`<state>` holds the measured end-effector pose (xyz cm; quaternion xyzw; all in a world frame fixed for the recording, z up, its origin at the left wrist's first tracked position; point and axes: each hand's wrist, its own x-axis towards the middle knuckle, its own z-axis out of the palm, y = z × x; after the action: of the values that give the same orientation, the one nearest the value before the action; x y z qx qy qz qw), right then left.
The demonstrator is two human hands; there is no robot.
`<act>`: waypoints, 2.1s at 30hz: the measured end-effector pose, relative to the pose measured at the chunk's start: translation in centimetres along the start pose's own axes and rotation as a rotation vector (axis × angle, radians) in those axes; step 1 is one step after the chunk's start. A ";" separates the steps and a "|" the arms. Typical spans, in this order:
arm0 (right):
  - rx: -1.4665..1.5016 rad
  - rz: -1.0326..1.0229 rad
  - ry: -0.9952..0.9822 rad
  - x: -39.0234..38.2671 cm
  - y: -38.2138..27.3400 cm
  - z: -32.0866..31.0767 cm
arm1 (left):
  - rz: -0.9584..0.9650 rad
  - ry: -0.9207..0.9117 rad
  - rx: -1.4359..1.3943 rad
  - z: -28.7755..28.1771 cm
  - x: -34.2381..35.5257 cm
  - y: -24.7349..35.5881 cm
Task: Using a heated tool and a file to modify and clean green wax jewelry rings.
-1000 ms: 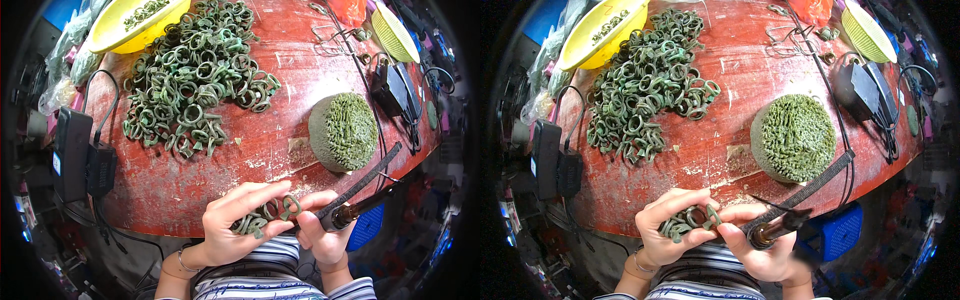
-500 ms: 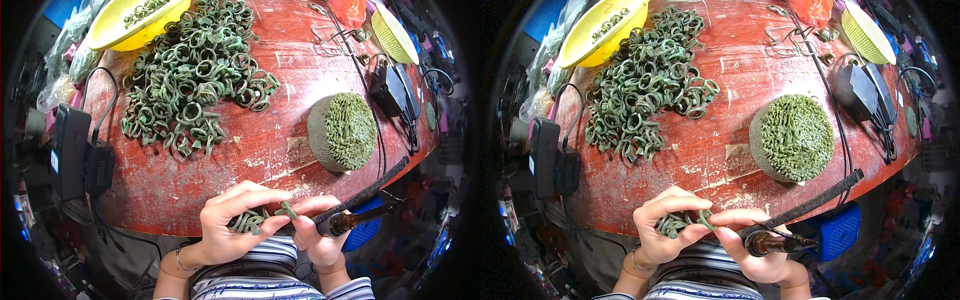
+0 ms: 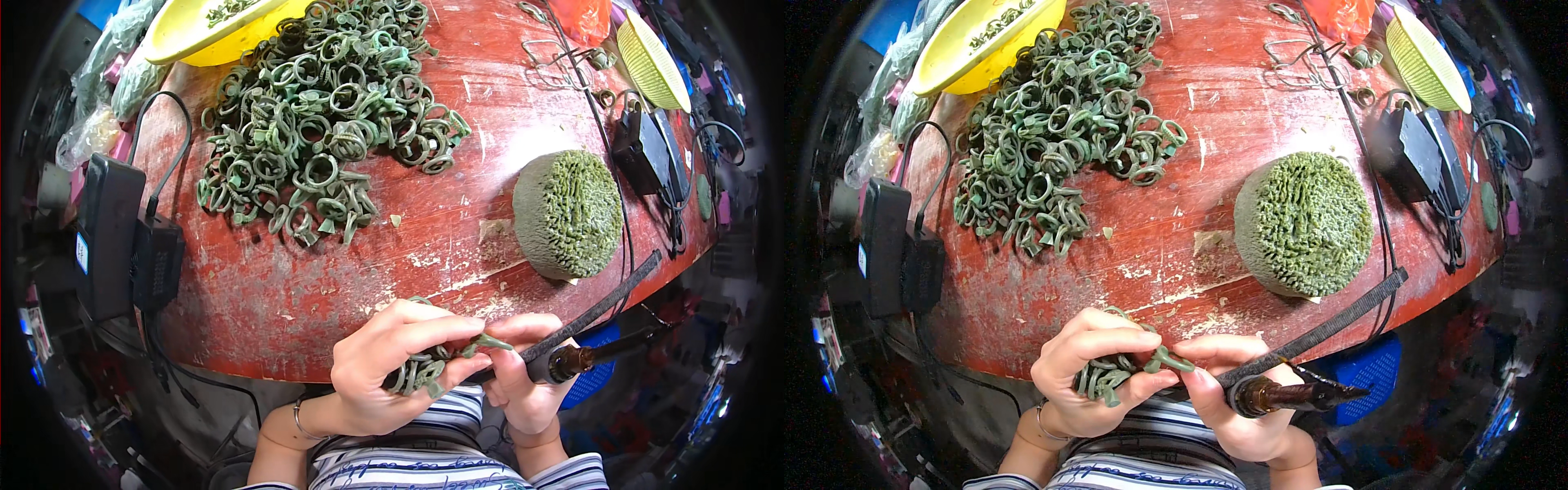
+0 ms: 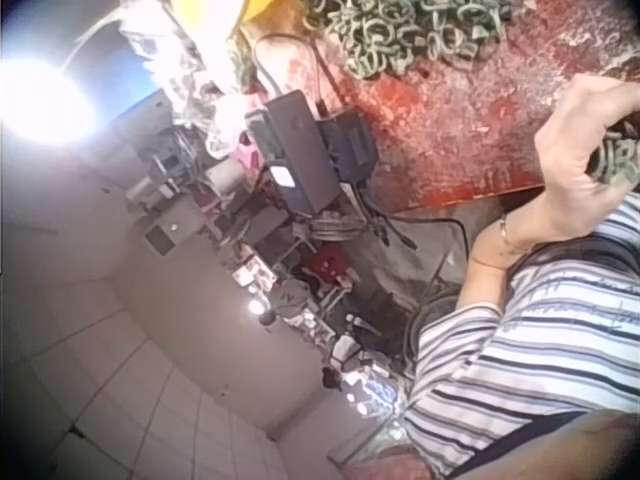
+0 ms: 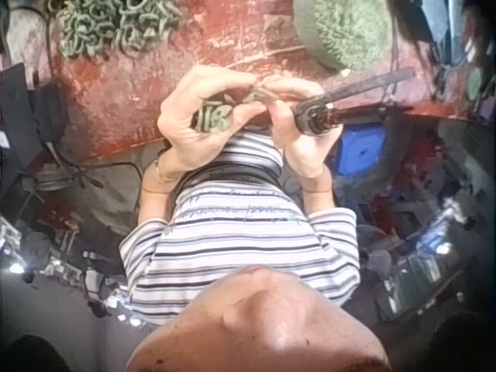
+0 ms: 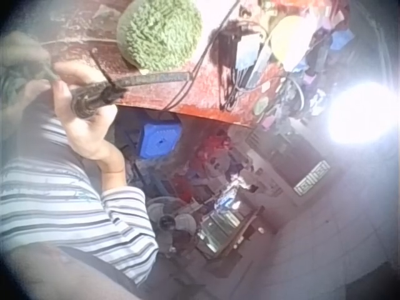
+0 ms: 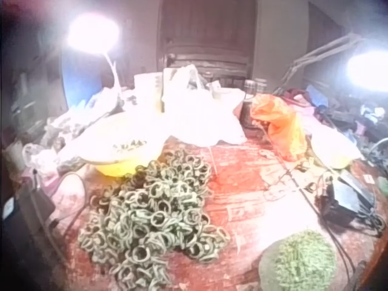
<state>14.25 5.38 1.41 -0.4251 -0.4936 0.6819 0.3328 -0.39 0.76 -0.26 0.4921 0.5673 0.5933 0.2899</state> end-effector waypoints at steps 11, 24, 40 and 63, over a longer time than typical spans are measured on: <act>-0.017 0.025 -0.046 0.7 -0.7 0.4 | -0.031 0.013 0.055 -0.2 0.3 0.5; -0.237 0.131 -0.262 7.6 -4.6 4.3 | -0.389 0.201 -1.032 -1.9 -0.1 0.1; -0.378 0.109 -0.137 7.2 -3.9 3.6 | -0.389 0.113 -1.118 -2.6 0.1 -0.4; -0.788 -0.026 -0.177 7.7 -2.3 3.4 | -0.432 0.139 -0.849 -2.3 -0.4 0.2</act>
<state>8.04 11.47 2.15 -0.4535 -0.7493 0.4701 0.1090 -2.26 -0.52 0.14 0.1604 0.3822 0.7302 0.5432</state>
